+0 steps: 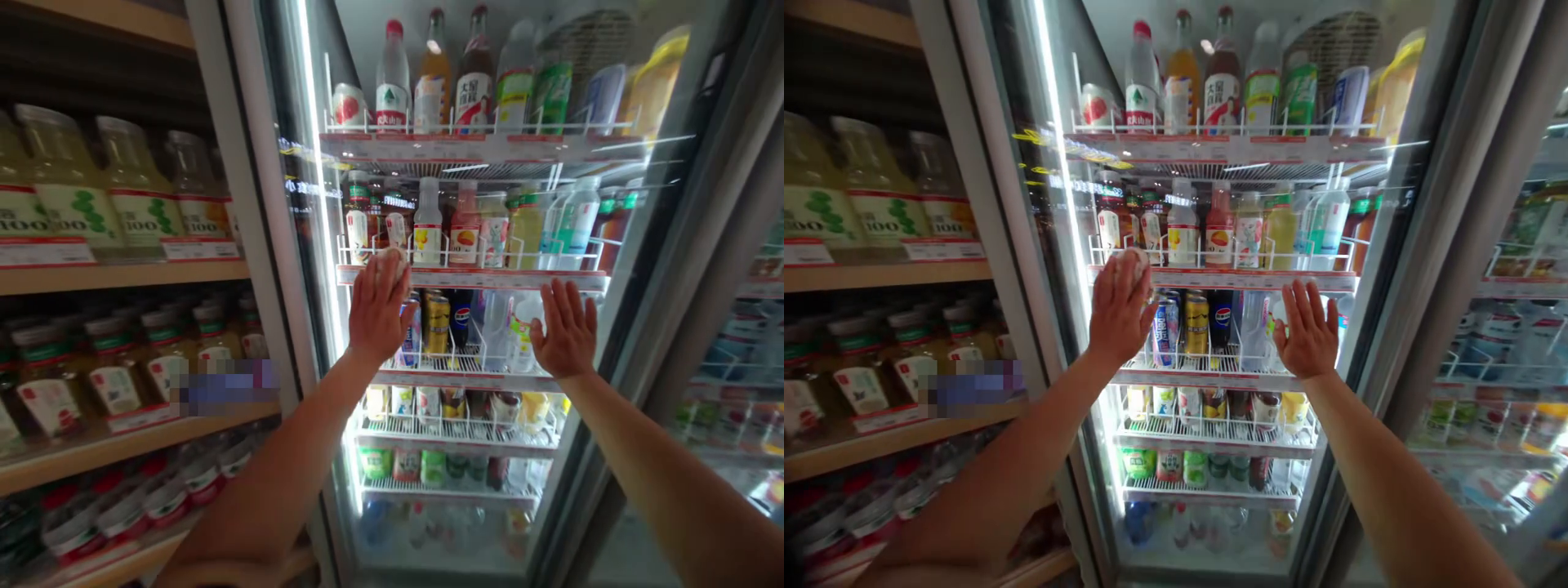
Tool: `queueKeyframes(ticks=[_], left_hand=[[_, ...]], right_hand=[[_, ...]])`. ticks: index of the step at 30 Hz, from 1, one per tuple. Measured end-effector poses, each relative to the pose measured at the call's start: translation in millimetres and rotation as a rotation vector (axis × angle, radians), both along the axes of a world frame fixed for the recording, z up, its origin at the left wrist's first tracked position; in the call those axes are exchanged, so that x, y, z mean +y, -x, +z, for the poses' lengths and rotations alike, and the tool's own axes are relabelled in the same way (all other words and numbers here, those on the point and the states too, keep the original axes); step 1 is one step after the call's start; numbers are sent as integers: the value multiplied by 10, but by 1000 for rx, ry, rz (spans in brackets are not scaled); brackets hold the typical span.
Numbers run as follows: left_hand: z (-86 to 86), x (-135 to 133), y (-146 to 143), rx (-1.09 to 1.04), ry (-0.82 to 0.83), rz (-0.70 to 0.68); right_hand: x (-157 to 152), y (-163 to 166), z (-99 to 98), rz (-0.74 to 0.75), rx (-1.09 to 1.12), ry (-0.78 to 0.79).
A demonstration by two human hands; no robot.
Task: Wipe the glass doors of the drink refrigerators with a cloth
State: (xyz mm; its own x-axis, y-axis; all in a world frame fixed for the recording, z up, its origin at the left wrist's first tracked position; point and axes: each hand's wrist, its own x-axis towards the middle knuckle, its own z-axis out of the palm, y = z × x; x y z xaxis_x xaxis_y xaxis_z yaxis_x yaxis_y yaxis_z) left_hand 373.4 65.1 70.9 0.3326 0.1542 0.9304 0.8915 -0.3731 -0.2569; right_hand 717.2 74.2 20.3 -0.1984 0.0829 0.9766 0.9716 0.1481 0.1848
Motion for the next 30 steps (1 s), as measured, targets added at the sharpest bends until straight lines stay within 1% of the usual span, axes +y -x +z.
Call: queueKeyframes(ticks=[1,2,3,5,6,7,8,9,10,13,14,15,16,17,18,20,21,22,23,24,25,27,28,29,30], left_hand=[[14,-2,35,-57,-4,2],[-20,-8,52,-86,-12,0],[-102,-19,53,-80,-15,-2],[-363,-46,25,20,-8,-7],[-499,-57,12,119,22,-9],[-608,-62,10,209,34,-25],[-670,-61,25,253,43,-31],[-677,-53,58,262,45,-33],[-627,-39,107,225,38,-28],[-311,15,282,-11,0,19],[-230,30,318,-66,-4,21],[-197,41,331,-99,-2,19],[-223,45,320,-112,6,13],[-308,42,288,-100,19,2],[-440,32,244,-62,35,-14],[-753,0,158,75,80,-61],[-880,-14,135,160,105,-93],[-958,-21,132,214,119,-121],[-973,-20,149,229,125,-139],[-927,-13,183,197,120,-139],[-831,-2,228,123,102,-126],[-580,16,313,-48,60,-60],[-476,17,338,-101,41,-34],[-416,11,344,-136,32,-16],[-410,1,329,-147,29,-12]], right_hand=[[-4,2,0,0,2,2],[-6,4,0,-2,1,2],[-7,4,0,-5,1,3],[-3,2,1,-8,0,-3],[-1,0,1,-6,-3,-9],[2,-3,2,-5,-4,-14],[3,-5,2,-4,-5,-16],[4,-7,3,-3,-6,-15],[3,-8,3,-2,-4,-11],[-6,-6,8,0,17,24],[-10,-4,10,-2,24,39],[-14,-3,14,-7,28,54],[-17,-2,17,-14,30,68],[-20,-2,22,-23,31,79],[-21,-4,26,-33,31,90],[-18,-12,33,-58,29,115],[-15,-18,35,-73,28,131],[-12,-23,37,-86,27,145],[-9,-28,38,-93,25,152],[-6,-32,38,-95,22,149],[-4,-35,37,-91,20,139],[-1,-35,34,-76,19,109],[-1,-33,33,-67,20,97],[-2,-30,32,-59,21,90],[-3,-27,31,-53,24,87]])
